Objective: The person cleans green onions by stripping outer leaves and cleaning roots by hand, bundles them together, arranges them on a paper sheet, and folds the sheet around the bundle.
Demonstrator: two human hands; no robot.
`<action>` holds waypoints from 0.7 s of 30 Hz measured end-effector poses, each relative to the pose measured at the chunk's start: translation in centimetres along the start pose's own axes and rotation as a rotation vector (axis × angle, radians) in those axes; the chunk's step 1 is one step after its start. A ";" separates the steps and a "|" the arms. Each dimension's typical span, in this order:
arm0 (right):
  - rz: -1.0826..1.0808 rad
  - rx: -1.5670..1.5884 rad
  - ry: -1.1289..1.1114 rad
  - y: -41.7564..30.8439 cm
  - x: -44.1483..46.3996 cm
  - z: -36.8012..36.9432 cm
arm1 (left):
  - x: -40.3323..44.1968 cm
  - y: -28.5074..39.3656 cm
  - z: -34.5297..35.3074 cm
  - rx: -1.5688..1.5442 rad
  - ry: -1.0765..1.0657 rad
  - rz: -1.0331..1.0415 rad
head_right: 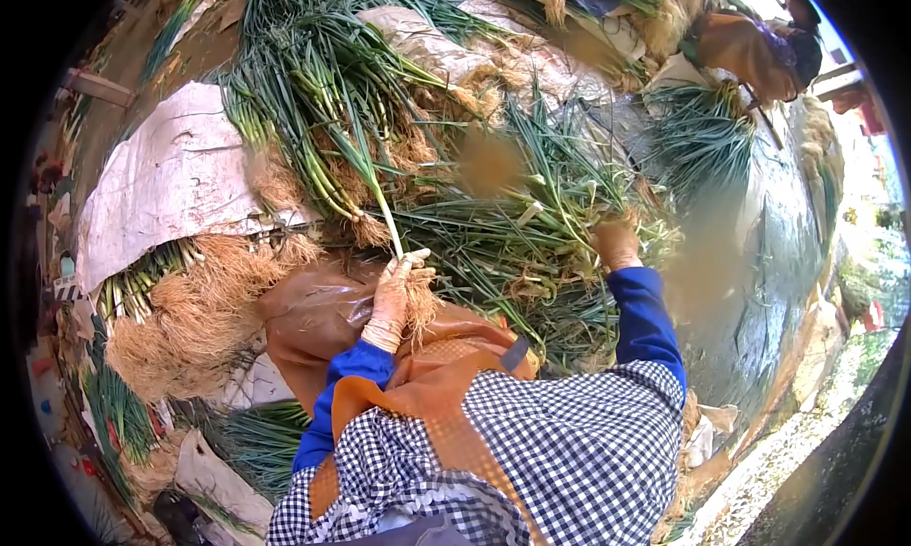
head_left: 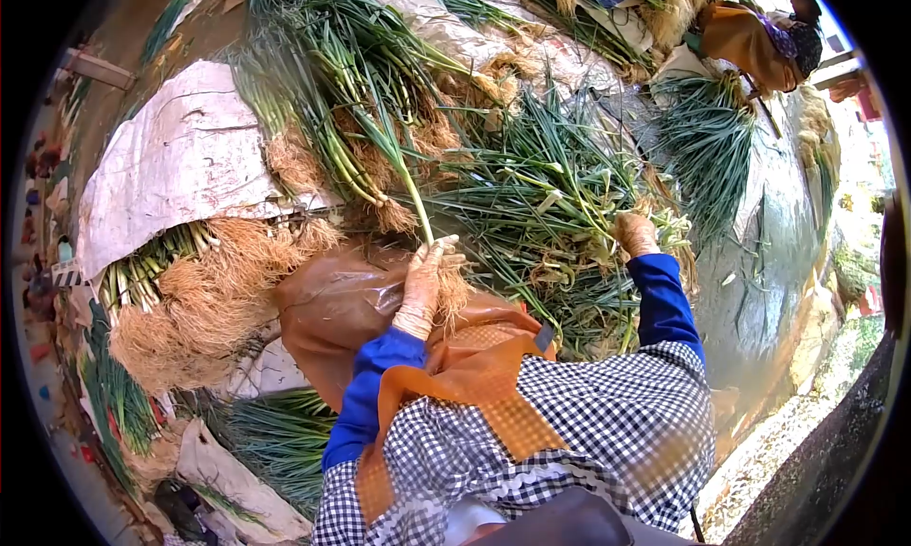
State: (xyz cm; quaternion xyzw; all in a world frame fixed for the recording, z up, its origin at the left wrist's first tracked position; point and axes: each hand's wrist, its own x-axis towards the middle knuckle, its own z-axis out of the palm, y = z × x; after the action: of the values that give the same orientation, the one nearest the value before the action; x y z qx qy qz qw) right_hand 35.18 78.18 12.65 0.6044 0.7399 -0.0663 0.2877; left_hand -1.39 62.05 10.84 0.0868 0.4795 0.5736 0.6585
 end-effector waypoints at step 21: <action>-0.529 1.380 -0.321 -20.9 -4.6 -7.6 | -2.2 -0.6 1.7 -0.043 -0.220 -0.230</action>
State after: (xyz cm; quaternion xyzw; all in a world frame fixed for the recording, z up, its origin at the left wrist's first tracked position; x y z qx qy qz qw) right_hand 13.49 72.18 16.02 0.4324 0.6000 -0.6686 -0.0774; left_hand 0.55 60.69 12.50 0.0797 0.3989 0.4914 0.7701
